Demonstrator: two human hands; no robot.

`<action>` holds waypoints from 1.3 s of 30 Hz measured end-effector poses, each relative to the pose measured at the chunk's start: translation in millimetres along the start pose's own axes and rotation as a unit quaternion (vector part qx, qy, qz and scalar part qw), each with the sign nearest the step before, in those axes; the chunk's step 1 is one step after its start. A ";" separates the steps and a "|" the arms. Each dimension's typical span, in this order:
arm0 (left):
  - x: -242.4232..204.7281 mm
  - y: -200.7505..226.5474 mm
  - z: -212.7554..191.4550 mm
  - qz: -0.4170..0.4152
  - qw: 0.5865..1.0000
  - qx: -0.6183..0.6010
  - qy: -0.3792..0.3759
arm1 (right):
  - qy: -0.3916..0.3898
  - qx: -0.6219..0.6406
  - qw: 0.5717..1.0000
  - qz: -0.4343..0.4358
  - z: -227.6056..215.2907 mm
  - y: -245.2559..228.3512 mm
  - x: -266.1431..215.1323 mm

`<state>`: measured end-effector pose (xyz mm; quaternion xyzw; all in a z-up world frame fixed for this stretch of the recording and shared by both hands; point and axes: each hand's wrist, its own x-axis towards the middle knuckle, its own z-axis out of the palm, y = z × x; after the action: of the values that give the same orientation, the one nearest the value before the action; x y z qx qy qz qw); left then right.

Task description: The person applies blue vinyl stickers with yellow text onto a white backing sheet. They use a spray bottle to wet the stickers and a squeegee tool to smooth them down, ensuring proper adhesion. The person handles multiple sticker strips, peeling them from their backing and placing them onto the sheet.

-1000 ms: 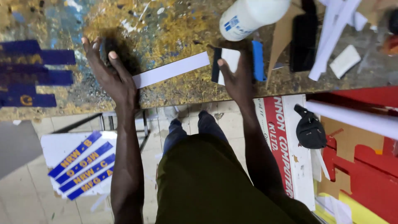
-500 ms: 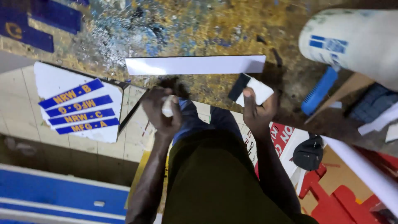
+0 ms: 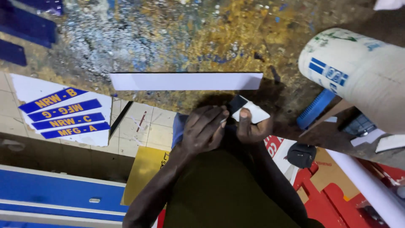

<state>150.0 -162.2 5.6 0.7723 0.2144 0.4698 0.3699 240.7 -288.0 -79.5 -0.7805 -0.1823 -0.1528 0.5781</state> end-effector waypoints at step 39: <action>-7.3 -71.0 -139.0 -0.070 0.945 0.259 -0.185 | -0.455 -0.173 0.874 0.008 97.8 -135.4 34.3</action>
<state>24.8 -70.7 -13.8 0.8979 0.3101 0.2200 0.2217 211.4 -154.7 22.7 -0.8529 -0.3892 0.1947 0.2883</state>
